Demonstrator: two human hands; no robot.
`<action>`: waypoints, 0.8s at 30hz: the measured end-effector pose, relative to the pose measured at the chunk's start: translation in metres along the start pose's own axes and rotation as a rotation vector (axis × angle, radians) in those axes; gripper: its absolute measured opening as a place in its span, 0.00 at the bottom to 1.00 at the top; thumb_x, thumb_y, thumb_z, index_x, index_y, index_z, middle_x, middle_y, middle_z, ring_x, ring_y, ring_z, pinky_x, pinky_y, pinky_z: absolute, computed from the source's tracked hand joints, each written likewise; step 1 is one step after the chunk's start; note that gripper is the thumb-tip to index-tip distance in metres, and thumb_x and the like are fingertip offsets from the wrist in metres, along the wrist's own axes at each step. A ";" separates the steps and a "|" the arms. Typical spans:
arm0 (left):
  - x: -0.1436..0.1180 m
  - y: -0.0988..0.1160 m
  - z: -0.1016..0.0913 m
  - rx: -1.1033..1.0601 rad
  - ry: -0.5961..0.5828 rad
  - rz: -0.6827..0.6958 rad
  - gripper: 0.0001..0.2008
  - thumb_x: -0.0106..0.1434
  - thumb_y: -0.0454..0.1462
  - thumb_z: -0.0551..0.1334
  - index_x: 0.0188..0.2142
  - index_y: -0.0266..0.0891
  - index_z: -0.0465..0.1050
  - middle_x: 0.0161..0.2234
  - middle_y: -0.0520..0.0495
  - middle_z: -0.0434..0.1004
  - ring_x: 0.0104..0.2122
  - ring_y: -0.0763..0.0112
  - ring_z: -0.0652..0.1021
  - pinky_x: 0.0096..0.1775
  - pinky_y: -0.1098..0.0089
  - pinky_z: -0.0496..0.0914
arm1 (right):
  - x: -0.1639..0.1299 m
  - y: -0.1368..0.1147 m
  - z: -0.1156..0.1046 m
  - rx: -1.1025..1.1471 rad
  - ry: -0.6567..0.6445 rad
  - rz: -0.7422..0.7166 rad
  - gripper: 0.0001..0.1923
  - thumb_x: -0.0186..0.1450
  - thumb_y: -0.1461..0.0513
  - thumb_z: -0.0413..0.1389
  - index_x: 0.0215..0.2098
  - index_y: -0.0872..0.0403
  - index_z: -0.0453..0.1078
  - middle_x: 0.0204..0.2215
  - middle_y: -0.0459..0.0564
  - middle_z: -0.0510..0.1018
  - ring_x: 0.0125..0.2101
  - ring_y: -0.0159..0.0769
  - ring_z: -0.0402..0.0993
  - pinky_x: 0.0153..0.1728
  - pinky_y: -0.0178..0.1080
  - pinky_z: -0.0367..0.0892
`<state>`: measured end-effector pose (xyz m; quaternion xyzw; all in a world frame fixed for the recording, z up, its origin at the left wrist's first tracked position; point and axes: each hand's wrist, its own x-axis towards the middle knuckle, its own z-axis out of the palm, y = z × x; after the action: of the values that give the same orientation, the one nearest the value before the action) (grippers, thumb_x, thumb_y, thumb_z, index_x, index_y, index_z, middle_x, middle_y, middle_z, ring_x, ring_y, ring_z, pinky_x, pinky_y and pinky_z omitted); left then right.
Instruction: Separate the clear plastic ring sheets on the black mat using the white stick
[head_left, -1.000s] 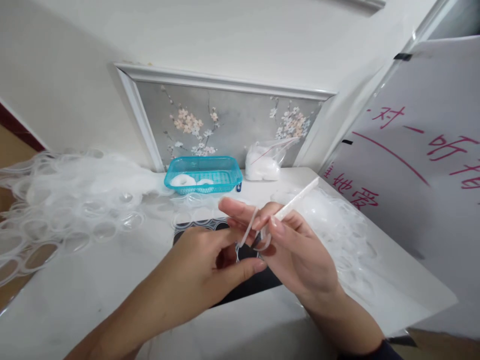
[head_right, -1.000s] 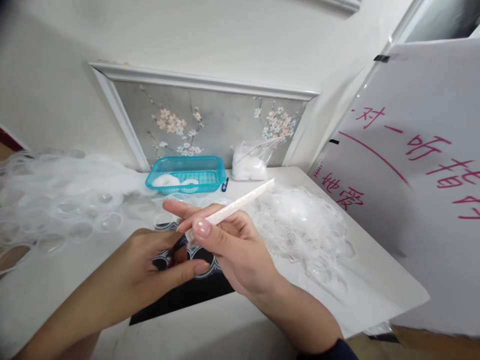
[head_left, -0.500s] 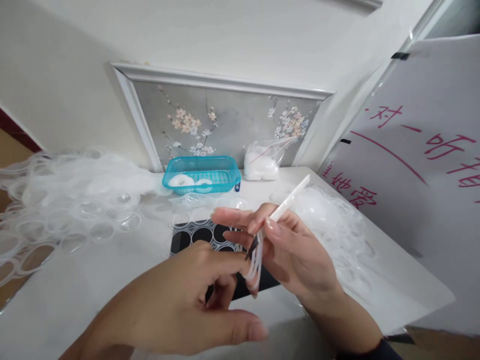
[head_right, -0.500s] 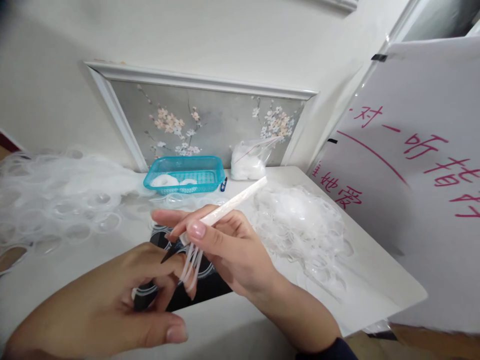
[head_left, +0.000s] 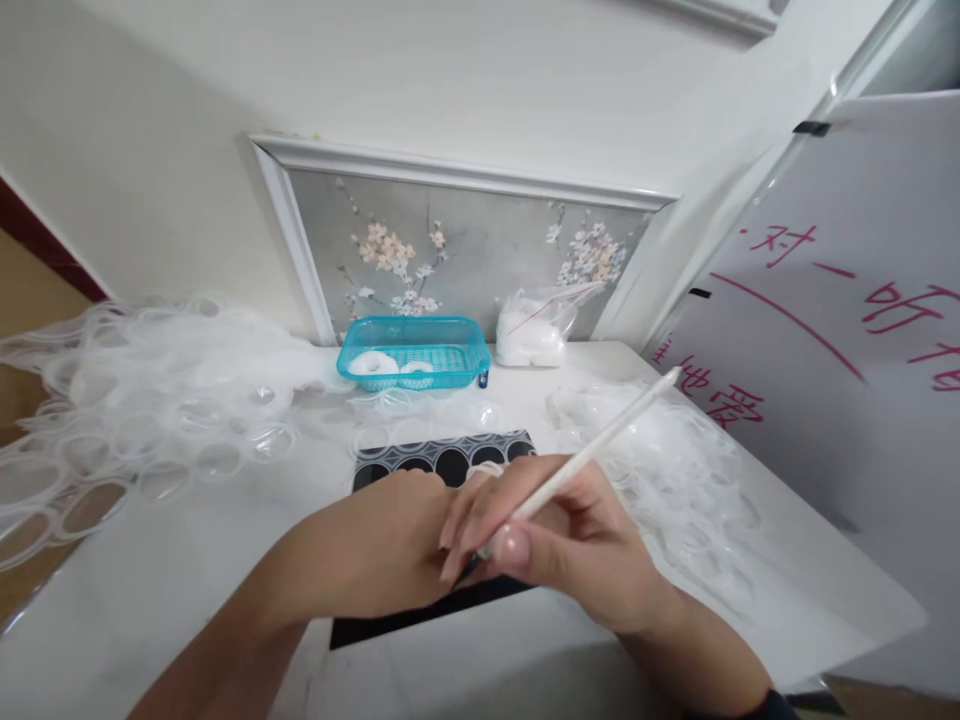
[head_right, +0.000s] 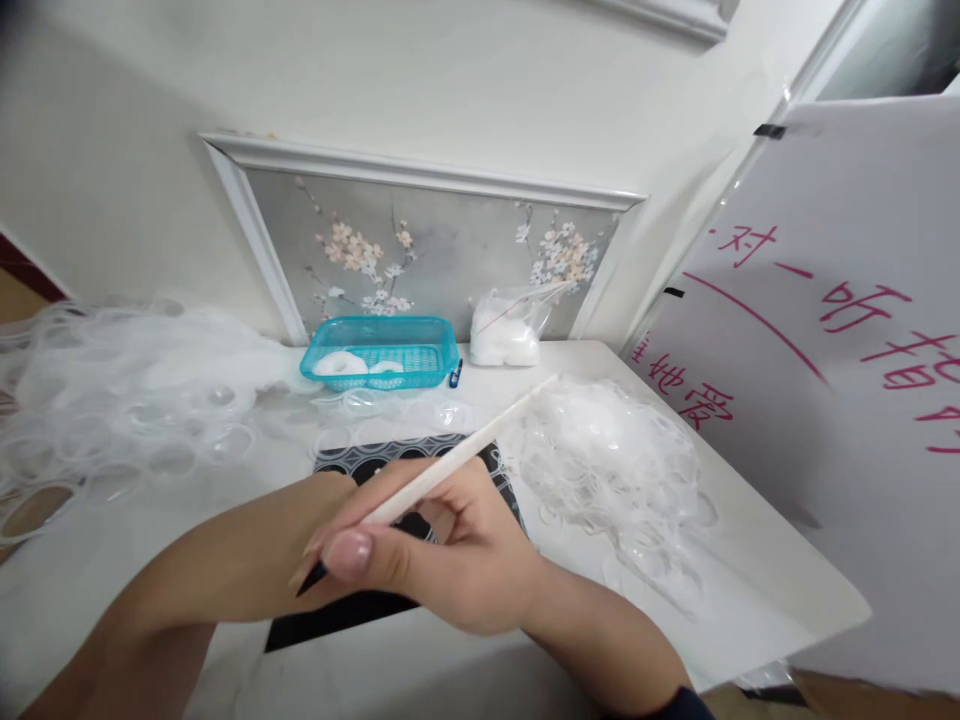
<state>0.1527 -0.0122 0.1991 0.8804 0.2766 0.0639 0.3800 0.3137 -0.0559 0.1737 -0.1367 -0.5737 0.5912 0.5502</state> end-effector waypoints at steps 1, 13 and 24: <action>0.001 -0.001 -0.003 -0.014 -0.022 0.007 0.08 0.61 0.35 0.57 0.27 0.39 0.73 0.17 0.57 0.64 0.17 0.76 0.64 0.21 0.74 0.54 | 0.000 -0.001 0.001 -0.013 -0.033 -0.018 0.06 0.65 0.65 0.58 0.39 0.53 0.77 0.31 0.49 0.82 0.36 0.35 0.78 0.39 0.40 0.73; 0.000 -0.018 -0.007 -0.373 0.227 -0.142 0.29 0.64 0.38 0.57 0.64 0.44 0.56 0.16 0.59 0.65 0.16 0.77 0.64 0.20 0.78 0.58 | 0.003 0.003 -0.001 -0.075 -0.039 -0.038 0.06 0.63 0.65 0.59 0.37 0.54 0.78 0.28 0.49 0.81 0.33 0.34 0.76 0.39 0.41 0.72; 0.008 0.001 0.007 -0.855 0.481 -0.016 0.33 0.61 0.41 0.65 0.64 0.42 0.58 0.18 0.56 0.68 0.18 0.79 0.66 0.20 0.81 0.59 | 0.003 0.002 -0.003 -0.190 0.017 -0.144 0.04 0.64 0.64 0.59 0.36 0.53 0.77 0.28 0.47 0.80 0.34 0.33 0.74 0.41 0.40 0.71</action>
<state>0.1618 -0.0132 0.1936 0.6037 0.3122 0.3705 0.6332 0.3140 -0.0518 0.1724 -0.1517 -0.6309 0.4919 0.5805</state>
